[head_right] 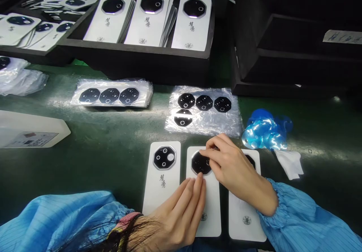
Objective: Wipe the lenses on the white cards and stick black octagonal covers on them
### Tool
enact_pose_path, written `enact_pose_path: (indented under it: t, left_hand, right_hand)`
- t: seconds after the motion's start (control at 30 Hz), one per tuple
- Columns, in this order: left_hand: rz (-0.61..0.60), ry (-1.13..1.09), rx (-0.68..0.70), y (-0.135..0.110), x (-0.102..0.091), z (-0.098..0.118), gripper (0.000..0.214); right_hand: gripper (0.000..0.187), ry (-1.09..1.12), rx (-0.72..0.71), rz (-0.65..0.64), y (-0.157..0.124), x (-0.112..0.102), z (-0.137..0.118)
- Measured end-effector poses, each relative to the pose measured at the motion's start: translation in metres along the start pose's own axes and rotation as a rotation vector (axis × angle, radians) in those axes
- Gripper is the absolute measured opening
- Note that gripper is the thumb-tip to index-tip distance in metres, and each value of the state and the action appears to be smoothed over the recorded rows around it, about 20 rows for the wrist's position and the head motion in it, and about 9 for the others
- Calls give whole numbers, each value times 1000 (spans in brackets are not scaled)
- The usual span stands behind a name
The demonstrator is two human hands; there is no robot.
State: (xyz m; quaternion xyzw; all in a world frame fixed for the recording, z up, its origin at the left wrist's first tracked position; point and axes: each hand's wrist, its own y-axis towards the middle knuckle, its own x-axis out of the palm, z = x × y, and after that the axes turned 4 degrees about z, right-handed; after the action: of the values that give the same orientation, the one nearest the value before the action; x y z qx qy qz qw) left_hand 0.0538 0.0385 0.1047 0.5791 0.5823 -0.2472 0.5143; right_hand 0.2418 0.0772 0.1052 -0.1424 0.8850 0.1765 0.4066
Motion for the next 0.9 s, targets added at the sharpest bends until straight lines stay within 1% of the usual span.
enact_pose_path:
  t: [0.3, 0.5, 0.63, 0.73, 0.9]
  left_hand:
    - [6, 19, 9, -1, -1, -1, 34]
    - [1, 18, 13, -1, -1, 0, 35]
    - [2, 4, -8, -1, 0, 0, 35]
    - [7, -6, -14, -1, 0, 0, 35]
    - [0, -7, -3, -3, 0, 1, 35]
  right_hand:
    - [31, -68, -100, 10, 2, 0, 0]
    - [32, -94, -105, 4, 2, 0, -1]
    - [33, -116, -115, 0, 2, 0, -1]
    - [35, -177, -157, 1, 3, -1, -4]
    - [45, -354, -278, 26, 6, -1, -11]
